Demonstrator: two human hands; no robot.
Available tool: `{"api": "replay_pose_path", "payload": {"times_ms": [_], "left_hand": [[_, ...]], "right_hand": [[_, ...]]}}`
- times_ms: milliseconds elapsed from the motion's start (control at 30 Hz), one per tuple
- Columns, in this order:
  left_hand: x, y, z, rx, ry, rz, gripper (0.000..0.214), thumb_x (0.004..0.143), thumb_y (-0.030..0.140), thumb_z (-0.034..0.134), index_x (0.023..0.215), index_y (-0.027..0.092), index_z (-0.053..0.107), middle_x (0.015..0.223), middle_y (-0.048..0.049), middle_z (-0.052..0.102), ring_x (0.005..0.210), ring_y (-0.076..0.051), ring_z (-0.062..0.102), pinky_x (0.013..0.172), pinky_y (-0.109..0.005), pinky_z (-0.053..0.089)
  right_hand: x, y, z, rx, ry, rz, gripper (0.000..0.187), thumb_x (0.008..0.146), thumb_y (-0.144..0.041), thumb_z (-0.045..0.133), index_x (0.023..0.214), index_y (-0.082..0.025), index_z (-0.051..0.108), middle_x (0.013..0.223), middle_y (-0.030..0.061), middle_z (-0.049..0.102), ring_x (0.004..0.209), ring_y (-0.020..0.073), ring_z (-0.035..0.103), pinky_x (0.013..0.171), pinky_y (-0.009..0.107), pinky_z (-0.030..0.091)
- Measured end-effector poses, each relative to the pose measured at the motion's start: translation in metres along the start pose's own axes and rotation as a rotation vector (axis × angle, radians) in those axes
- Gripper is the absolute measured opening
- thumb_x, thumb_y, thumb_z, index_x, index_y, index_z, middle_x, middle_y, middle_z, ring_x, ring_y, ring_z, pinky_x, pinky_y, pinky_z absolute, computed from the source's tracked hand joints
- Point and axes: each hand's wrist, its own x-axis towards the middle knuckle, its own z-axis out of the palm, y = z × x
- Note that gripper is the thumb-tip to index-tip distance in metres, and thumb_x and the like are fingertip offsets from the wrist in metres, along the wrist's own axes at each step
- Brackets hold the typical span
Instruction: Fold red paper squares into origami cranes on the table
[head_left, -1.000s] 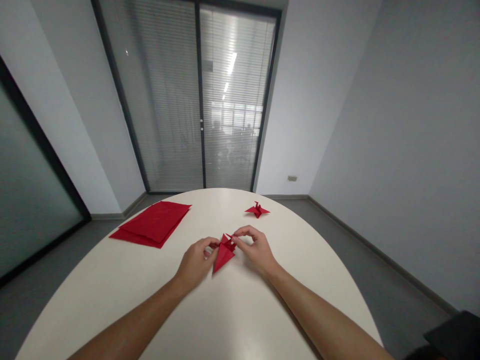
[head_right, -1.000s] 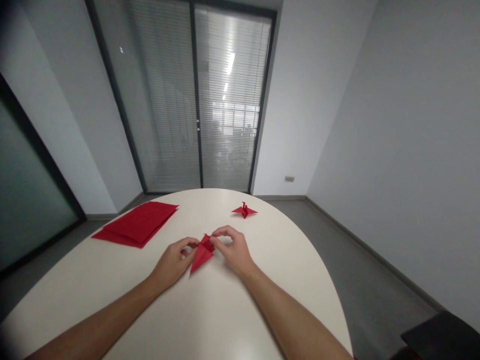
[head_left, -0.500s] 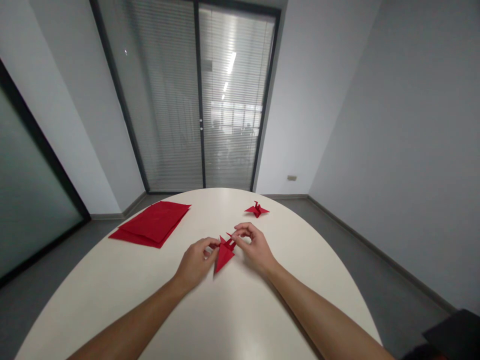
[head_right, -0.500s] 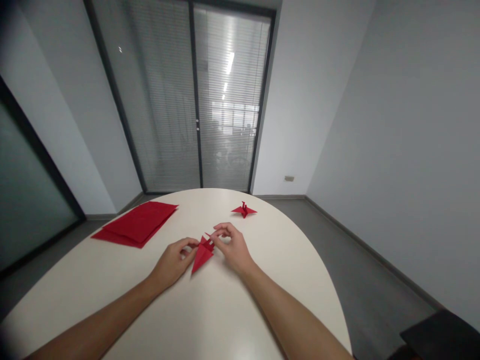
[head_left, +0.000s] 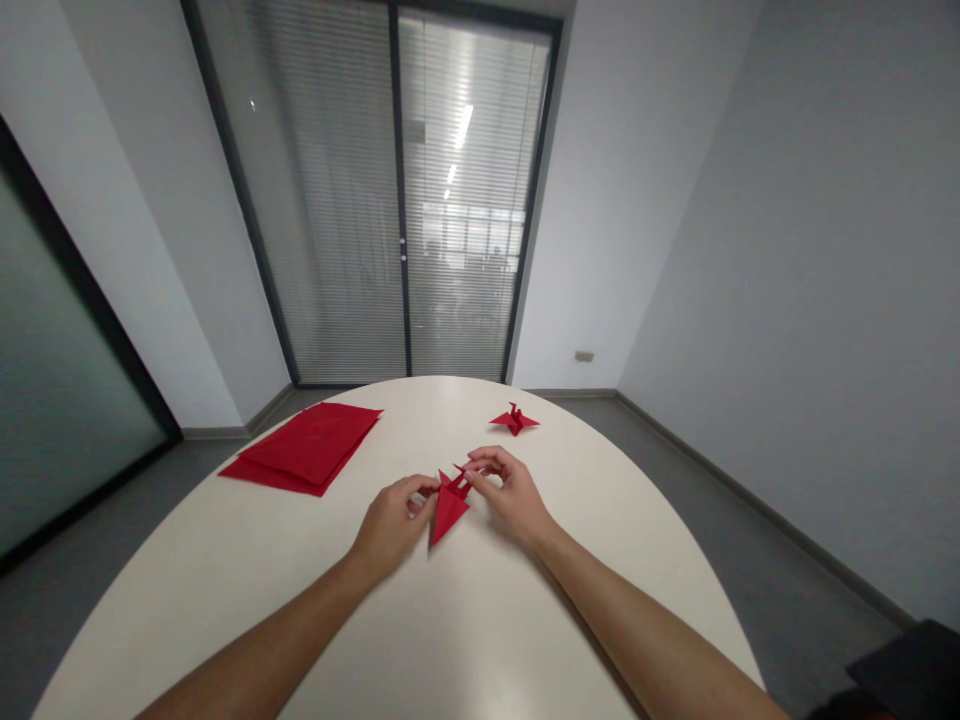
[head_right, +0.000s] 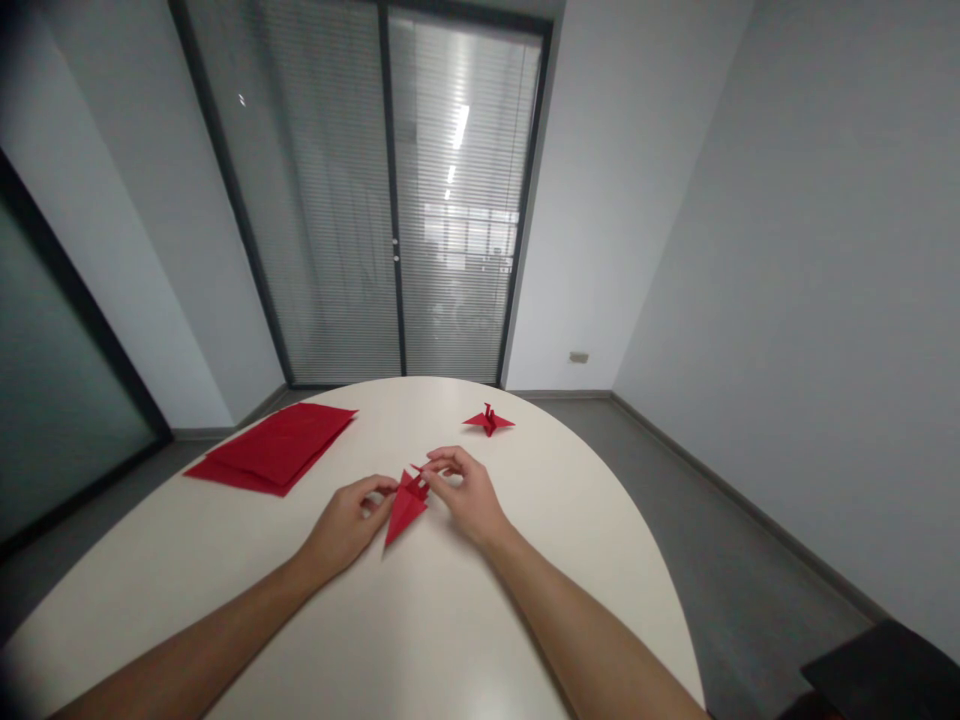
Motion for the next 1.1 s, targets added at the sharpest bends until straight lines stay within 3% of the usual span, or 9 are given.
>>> {"api": "replay_pose_path", "payload": {"times_ms": [233, 367, 500, 700, 1100], "left_hand": [[-0.0006, -0.0006, -0.0001, -0.010, -0.017, 0.008, 0.022, 0.086, 0.024, 0.058, 0.101, 0.021, 0.075, 0.100, -0.0055, 0.076, 0.082, -0.019, 0.069, 0.072, -0.027, 0.053], [-0.0001, 0.0013, -0.0008, -0.047, -0.005, -0.034, 0.021, 0.086, 0.027, 0.058, 0.100, 0.020, 0.073, 0.097, -0.0050, 0.076, 0.079, -0.019, 0.070, 0.071, -0.027, 0.053], [0.0020, 0.0047, -0.0016, -0.128, 0.063, -0.094, 0.023, 0.084, 0.034, 0.060, 0.098, 0.018, 0.071, 0.093, -0.0058, 0.075, 0.080, -0.020, 0.071, 0.070, -0.028, 0.054], [0.0043, 0.0065, -0.0014, -0.187, 0.160, -0.127, 0.024, 0.081, 0.038, 0.062, 0.091, 0.017, 0.069, 0.087, -0.0059, 0.075, 0.080, -0.021, 0.070, 0.068, -0.028, 0.054], [0.0045, 0.0078, -0.0004, -0.213, 0.097, -0.149, 0.025, 0.078, 0.040, 0.063, 0.088, 0.018, 0.066, 0.084, -0.0056, 0.075, 0.078, -0.021, 0.071, 0.070, -0.030, 0.054]], "right_hand": [[0.0000, -0.0025, 0.0016, -0.003, -0.008, -0.052, 0.022, 0.084, -0.030, 0.071, 0.101, -0.021, 0.061, 0.084, 0.0015, 0.070, 0.082, 0.0187, 0.066, 0.083, 0.035, 0.048], [-0.0012, -0.0020, 0.0011, 0.010, -0.033, -0.002, 0.030, 0.087, -0.034, 0.068, 0.112, -0.022, 0.058, 0.096, 0.0042, 0.071, 0.091, 0.0199, 0.066, 0.087, 0.037, 0.047], [-0.0038, -0.0006, -0.0003, -0.041, -0.037, 0.034, 0.041, 0.084, -0.038, 0.071, 0.119, -0.023, 0.057, 0.113, 0.0080, 0.067, 0.105, 0.0222, 0.063, 0.090, 0.038, 0.046], [-0.0082, -0.0036, 0.0010, -0.042, -0.112, 0.074, 0.037, 0.087, -0.038, 0.065, 0.120, -0.021, 0.057, 0.105, 0.0064, 0.066, 0.100, 0.0213, 0.062, 0.086, 0.037, 0.046], [-0.0033, 0.0047, 0.0015, -0.026, -0.049, 0.078, 0.020, 0.083, -0.035, 0.070, 0.096, -0.019, 0.067, 0.093, 0.0047, 0.072, 0.088, 0.0195, 0.066, 0.081, 0.034, 0.046]]}}
